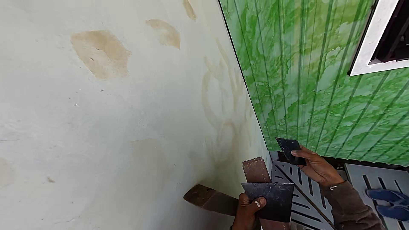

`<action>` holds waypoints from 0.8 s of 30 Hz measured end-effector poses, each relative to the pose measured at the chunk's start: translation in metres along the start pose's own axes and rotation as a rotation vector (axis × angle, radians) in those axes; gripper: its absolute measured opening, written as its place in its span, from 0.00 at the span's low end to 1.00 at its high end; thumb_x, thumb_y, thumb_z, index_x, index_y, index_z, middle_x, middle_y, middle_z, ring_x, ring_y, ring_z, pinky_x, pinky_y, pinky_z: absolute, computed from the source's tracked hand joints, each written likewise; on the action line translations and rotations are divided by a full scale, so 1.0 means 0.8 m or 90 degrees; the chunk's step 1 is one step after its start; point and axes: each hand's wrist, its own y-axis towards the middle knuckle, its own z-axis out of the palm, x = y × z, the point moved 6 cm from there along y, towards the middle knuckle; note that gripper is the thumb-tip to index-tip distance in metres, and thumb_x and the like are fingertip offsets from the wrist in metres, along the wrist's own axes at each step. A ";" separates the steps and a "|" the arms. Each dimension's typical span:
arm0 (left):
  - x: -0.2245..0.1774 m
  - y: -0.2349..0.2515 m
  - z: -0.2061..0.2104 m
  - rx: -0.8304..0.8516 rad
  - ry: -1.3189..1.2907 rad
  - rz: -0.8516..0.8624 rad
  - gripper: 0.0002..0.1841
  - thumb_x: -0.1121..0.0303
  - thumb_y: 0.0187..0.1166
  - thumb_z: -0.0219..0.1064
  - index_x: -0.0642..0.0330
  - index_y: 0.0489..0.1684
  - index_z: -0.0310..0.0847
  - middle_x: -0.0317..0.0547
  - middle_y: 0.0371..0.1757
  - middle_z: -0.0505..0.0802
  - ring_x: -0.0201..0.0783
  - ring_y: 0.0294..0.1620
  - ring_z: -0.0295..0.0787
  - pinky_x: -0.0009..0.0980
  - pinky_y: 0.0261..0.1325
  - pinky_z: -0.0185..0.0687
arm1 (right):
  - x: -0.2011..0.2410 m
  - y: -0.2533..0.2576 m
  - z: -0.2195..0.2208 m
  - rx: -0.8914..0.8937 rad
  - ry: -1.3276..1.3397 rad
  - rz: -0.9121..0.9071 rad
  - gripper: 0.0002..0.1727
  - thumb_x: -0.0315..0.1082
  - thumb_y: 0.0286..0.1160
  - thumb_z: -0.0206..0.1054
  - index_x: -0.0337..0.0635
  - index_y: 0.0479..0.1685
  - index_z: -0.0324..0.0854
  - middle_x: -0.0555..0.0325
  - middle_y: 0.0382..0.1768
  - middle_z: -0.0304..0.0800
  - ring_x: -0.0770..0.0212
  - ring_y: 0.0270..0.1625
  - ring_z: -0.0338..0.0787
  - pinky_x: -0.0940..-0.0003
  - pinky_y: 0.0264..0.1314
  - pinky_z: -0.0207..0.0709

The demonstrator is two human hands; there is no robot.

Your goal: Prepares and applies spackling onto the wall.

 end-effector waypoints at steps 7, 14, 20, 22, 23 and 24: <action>-0.010 -0.005 0.009 0.008 0.117 0.013 0.09 0.71 0.79 0.71 0.56 0.52 0.91 0.41 0.47 0.98 0.31 0.49 0.95 0.34 0.60 0.90 | -0.090 0.118 -0.090 -0.277 -0.090 0.184 0.21 0.25 0.69 0.63 0.38 0.64 0.73 0.42 0.52 0.85 0.50 0.47 0.88 0.49 0.43 0.85; -0.011 -0.002 -0.002 0.075 0.338 0.056 0.09 0.73 0.82 0.68 0.66 0.55 0.86 0.42 0.52 0.96 0.29 0.54 0.92 0.33 0.65 0.87 | 0.043 0.249 -0.038 -0.319 -0.527 -0.065 0.24 0.24 0.58 0.79 0.32 0.59 0.84 0.36 0.54 0.89 0.44 0.55 0.89 0.43 0.58 0.82; -0.011 0.000 -0.001 0.069 0.328 0.039 0.10 0.73 0.82 0.68 0.62 0.57 0.86 0.39 0.53 0.95 0.28 0.56 0.91 0.33 0.67 0.87 | 0.210 0.268 0.243 -0.139 -0.449 -0.496 0.14 0.31 0.73 0.72 0.36 0.54 0.89 0.44 0.49 0.92 0.55 0.52 0.91 0.52 0.59 0.84; -0.011 -0.002 -0.002 0.060 0.325 0.036 0.10 0.74 0.82 0.67 0.63 0.57 0.86 0.39 0.53 0.95 0.28 0.56 0.91 0.33 0.67 0.86 | 0.240 0.269 0.320 -0.087 -0.510 -0.604 0.16 0.32 0.81 0.64 0.36 0.60 0.87 0.42 0.56 0.88 0.51 0.60 0.87 0.52 0.68 0.79; -0.012 -0.003 -0.002 0.057 0.327 0.039 0.10 0.73 0.82 0.67 0.63 0.57 0.86 0.40 0.53 0.95 0.28 0.56 0.91 0.33 0.67 0.86 | 0.249 0.273 0.351 -0.066 -0.528 -0.655 0.17 0.33 0.84 0.61 0.36 0.63 0.87 0.42 0.57 0.88 0.50 0.62 0.87 0.53 0.70 0.77; -0.012 -0.003 -0.003 0.056 0.331 0.045 0.10 0.72 0.83 0.67 0.64 0.56 0.86 0.40 0.53 0.95 0.27 0.56 0.91 0.33 0.67 0.86 | 0.254 0.279 0.377 -0.049 -0.540 -0.695 0.18 0.33 0.87 0.57 0.38 0.68 0.85 0.42 0.60 0.90 0.51 0.64 0.89 0.55 0.73 0.78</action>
